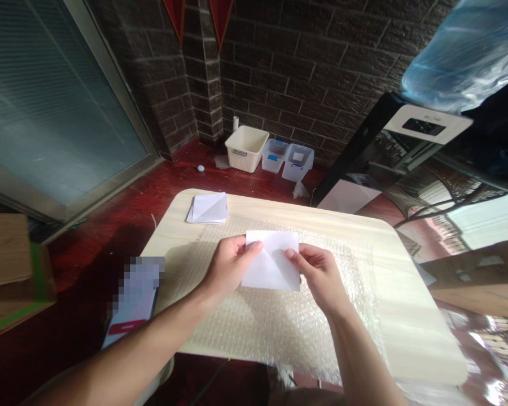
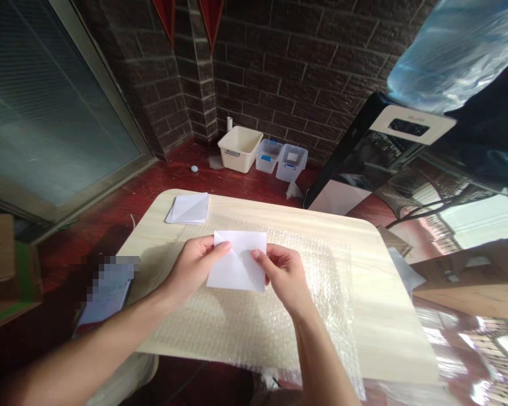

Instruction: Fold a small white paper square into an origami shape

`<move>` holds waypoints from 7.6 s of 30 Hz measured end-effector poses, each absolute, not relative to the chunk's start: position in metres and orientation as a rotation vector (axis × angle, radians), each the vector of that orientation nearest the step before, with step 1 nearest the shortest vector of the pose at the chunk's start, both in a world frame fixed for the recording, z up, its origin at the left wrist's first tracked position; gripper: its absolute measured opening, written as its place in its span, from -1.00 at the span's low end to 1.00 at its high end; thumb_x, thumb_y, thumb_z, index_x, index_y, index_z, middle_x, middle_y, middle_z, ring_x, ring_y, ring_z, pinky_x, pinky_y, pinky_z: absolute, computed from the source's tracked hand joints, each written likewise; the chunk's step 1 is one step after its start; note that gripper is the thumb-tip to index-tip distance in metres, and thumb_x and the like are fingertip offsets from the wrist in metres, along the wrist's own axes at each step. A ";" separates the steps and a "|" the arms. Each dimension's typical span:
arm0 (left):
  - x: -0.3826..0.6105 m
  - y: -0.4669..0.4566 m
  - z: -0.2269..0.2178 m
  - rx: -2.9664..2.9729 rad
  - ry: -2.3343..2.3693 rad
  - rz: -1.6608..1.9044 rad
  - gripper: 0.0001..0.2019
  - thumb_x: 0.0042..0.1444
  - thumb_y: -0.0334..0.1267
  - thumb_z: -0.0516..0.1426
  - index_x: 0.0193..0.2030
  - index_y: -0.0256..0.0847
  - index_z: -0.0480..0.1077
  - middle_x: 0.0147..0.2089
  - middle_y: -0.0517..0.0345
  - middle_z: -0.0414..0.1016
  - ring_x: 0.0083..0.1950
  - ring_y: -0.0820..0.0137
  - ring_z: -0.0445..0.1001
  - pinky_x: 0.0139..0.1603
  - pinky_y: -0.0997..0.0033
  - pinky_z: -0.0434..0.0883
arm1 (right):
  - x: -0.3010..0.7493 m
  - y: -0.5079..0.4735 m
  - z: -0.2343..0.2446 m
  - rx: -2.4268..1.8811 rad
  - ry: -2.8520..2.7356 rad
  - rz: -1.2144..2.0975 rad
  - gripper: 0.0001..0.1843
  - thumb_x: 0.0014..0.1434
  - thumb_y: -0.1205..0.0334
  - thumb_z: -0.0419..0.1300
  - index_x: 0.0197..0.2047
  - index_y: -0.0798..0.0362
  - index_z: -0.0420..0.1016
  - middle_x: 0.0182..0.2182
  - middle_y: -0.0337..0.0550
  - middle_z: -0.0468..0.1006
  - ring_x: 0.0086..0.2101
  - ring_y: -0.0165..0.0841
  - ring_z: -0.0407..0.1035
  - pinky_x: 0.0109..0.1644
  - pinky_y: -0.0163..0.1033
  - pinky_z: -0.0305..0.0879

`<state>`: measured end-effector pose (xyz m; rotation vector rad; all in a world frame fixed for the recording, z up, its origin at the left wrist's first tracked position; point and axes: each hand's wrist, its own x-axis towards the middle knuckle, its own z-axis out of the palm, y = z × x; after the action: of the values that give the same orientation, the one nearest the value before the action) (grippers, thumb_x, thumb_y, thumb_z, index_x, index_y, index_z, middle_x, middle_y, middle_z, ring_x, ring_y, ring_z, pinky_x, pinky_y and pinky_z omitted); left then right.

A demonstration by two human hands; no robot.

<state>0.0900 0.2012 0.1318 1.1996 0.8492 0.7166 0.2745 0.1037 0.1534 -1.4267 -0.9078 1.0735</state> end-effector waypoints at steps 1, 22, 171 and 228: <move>0.090 0.201 0.132 1.194 0.860 0.721 -0.59 0.18 0.09 0.33 -0.32 -0.30 0.54 -0.42 0.11 0.51 -0.45 0.40 0.38 -0.46 0.45 0.24 | 0.274 0.104 0.153 -1.417 -0.908 1.098 -0.63 0.21 -0.11 0.44 -0.27 0.07 0.74 -0.49 -0.16 0.55 -0.51 -0.41 0.28 -0.49 -0.29 0.15; 0.091 0.200 0.138 1.153 0.837 0.703 -0.57 0.23 0.12 0.27 -0.40 -0.25 0.46 -0.47 0.19 0.42 -0.45 0.41 0.36 -0.42 0.43 0.23 | 0.271 0.106 0.153 -1.403 -0.904 1.121 -0.62 0.25 -0.10 0.41 -0.25 0.09 0.73 -0.38 -0.09 0.65 -0.41 -0.35 0.43 -0.38 -0.29 0.25; 0.089 0.208 0.147 1.369 0.719 0.700 -0.74 0.18 -0.05 0.37 -0.28 -0.24 0.61 -0.31 0.07 0.66 -0.29 0.35 0.57 -0.24 0.40 0.48 | 0.272 0.102 0.150 -1.386 -1.120 0.988 -0.66 0.29 -0.05 0.40 -0.36 0.05 0.63 -0.52 -0.20 0.56 -0.49 -0.40 0.36 -0.40 -0.27 0.31; 0.087 0.201 0.148 1.482 0.756 0.838 -0.82 0.24 -0.12 0.34 -0.26 -0.18 0.65 -0.28 0.11 0.70 -0.26 0.31 0.61 -0.24 0.40 0.49 | 0.264 0.102 0.152 -1.372 -1.028 0.955 -0.66 0.26 -0.03 0.44 -0.36 0.07 0.62 -0.55 -0.18 0.57 -0.54 -0.41 0.40 -0.46 -0.28 0.29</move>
<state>0.0866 0.2015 0.1477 1.4824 0.7556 0.8385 0.2641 0.1022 0.1520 -1.3716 -1.0283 0.9553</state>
